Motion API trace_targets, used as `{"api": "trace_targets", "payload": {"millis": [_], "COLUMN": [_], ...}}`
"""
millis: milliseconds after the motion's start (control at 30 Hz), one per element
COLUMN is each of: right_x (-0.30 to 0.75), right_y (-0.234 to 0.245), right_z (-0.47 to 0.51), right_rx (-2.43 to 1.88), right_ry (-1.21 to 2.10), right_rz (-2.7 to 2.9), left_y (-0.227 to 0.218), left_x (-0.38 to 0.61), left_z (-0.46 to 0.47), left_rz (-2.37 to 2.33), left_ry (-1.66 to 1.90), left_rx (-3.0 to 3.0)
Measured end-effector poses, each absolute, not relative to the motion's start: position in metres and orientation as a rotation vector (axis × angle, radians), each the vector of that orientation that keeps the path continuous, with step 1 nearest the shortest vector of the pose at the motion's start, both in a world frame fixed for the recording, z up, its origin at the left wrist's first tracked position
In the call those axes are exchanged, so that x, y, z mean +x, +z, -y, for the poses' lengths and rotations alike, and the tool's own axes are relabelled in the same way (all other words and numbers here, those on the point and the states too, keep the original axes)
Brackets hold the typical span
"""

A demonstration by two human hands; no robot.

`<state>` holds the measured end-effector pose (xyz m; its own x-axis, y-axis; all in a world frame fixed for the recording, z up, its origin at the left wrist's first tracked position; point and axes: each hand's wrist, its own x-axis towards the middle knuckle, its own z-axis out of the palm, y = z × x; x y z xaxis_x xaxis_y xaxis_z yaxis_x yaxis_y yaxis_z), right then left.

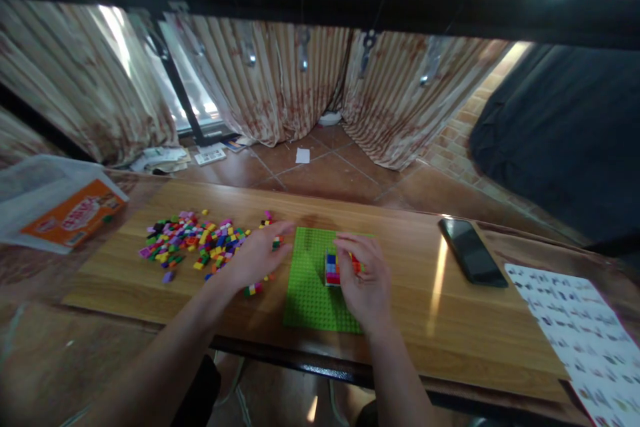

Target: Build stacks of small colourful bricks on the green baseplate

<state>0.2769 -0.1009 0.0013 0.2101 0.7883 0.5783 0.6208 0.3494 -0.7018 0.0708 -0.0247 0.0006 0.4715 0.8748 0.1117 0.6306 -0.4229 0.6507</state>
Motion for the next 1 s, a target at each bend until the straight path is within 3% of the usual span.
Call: {"api": "trace_targets", "payload": {"millis": [333, 667, 833, 1000], "right_x": [0.238, 0.233, 0.227, 0.221], "right_y": [-0.003, -0.005, -0.004, -0.002], "right_z": [0.094, 0.091, 0.092, 0.093], "right_rx": [-1.270, -1.291, -1.323, -1.439], "right_ry": [0.172, 0.186, 0.232, 0.495], "right_rz": [1.592, 1.606, 1.601, 1.385], "left_y": [-0.007, -0.004, 0.009, 0.019], "left_x": [0.040, 0.043, 0.041, 0.054], "left_z": [-0.005, 0.001, 0.009, 0.025], "left_rz": [-1.751, -1.745, -1.462, -0.916], "left_ry": [0.573, 0.542, 0.637, 0.659], "left_rx": [2.285, 2.259, 2.109, 1.794]}}
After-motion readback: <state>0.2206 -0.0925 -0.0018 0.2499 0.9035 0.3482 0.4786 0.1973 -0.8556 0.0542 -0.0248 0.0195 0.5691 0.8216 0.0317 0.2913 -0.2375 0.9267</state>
